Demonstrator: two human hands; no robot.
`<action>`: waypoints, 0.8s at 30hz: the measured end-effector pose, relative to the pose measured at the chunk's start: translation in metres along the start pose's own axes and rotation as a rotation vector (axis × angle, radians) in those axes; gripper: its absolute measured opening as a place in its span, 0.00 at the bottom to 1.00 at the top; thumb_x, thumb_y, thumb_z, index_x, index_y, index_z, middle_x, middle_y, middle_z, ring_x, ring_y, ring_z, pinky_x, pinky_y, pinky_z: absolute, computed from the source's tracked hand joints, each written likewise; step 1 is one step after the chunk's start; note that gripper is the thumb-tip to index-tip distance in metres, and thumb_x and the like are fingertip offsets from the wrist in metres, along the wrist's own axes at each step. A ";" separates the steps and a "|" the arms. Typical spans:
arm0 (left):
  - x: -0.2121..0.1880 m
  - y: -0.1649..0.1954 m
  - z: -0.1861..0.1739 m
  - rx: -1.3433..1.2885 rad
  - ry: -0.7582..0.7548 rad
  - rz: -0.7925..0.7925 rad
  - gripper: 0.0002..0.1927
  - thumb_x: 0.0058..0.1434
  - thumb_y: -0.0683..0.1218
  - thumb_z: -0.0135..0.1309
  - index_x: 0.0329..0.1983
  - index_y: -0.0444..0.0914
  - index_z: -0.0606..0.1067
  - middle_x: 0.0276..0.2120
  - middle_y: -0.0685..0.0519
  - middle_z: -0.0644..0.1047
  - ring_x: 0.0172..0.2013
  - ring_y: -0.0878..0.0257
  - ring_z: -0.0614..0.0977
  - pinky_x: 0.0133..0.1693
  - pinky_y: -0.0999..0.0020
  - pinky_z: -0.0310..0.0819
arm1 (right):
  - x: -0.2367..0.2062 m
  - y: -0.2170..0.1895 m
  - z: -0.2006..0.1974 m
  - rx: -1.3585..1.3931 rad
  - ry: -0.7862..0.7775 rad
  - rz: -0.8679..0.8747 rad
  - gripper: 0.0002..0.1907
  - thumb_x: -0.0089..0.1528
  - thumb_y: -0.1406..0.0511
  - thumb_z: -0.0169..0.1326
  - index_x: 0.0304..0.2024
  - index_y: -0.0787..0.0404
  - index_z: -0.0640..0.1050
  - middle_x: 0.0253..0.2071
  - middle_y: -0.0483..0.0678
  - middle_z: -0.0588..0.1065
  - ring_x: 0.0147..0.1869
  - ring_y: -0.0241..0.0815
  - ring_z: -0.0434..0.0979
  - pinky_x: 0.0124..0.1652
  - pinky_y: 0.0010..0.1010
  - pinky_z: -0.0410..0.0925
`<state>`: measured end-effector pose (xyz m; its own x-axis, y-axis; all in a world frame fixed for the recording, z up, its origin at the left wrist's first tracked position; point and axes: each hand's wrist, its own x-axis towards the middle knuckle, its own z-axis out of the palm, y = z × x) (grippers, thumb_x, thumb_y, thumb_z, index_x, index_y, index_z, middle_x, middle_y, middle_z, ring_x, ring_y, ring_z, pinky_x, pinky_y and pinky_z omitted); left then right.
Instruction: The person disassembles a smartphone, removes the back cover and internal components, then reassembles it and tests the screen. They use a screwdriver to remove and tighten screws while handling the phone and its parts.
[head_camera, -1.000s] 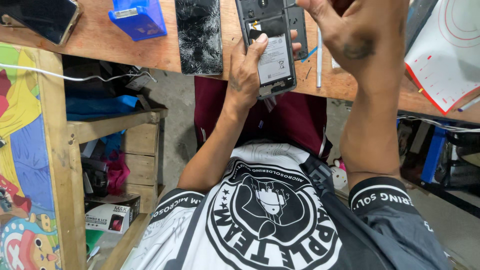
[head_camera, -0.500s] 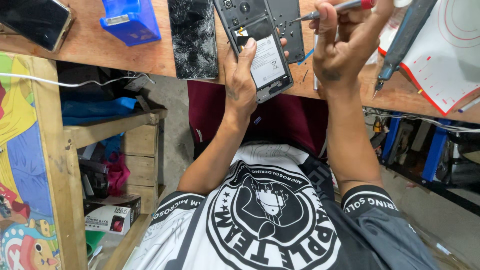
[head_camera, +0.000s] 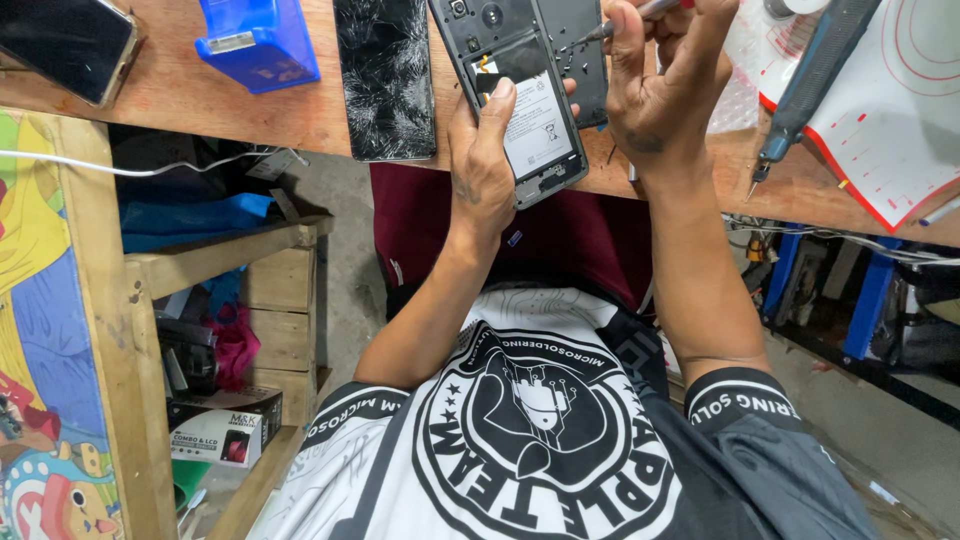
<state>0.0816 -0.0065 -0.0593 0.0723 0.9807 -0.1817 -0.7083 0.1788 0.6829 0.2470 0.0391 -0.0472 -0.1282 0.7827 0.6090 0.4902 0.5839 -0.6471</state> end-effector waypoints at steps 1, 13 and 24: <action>-0.001 0.000 0.000 0.011 -0.001 0.004 0.21 0.77 0.50 0.40 0.59 0.28 0.71 0.47 0.37 0.82 0.43 0.51 0.87 0.45 0.58 0.86 | 0.000 0.000 0.000 0.013 -0.005 0.001 0.17 0.81 0.72 0.52 0.64 0.62 0.58 0.45 0.51 0.75 0.43 0.39 0.80 0.43 0.26 0.74; -0.002 0.001 0.001 0.036 -0.020 0.025 0.22 0.78 0.50 0.39 0.59 0.26 0.72 0.47 0.37 0.82 0.43 0.53 0.86 0.43 0.58 0.86 | 0.000 -0.004 -0.002 0.009 -0.005 0.031 0.18 0.82 0.71 0.52 0.66 0.62 0.57 0.43 0.52 0.76 0.44 0.39 0.81 0.45 0.26 0.76; -0.001 -0.002 0.001 0.314 0.029 0.115 0.16 0.78 0.49 0.43 0.55 0.30 0.71 0.45 0.41 0.83 0.44 0.60 0.85 0.49 0.65 0.81 | 0.001 0.000 -0.014 0.151 0.055 0.054 0.25 0.83 0.69 0.53 0.70 0.53 0.52 0.40 0.52 0.73 0.36 0.39 0.76 0.40 0.26 0.76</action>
<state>0.0835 -0.0080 -0.0594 -0.0187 0.9939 -0.1083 -0.4592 0.0877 0.8840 0.2590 0.0369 -0.0402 -0.0554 0.8032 0.5932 0.3598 0.5702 -0.7385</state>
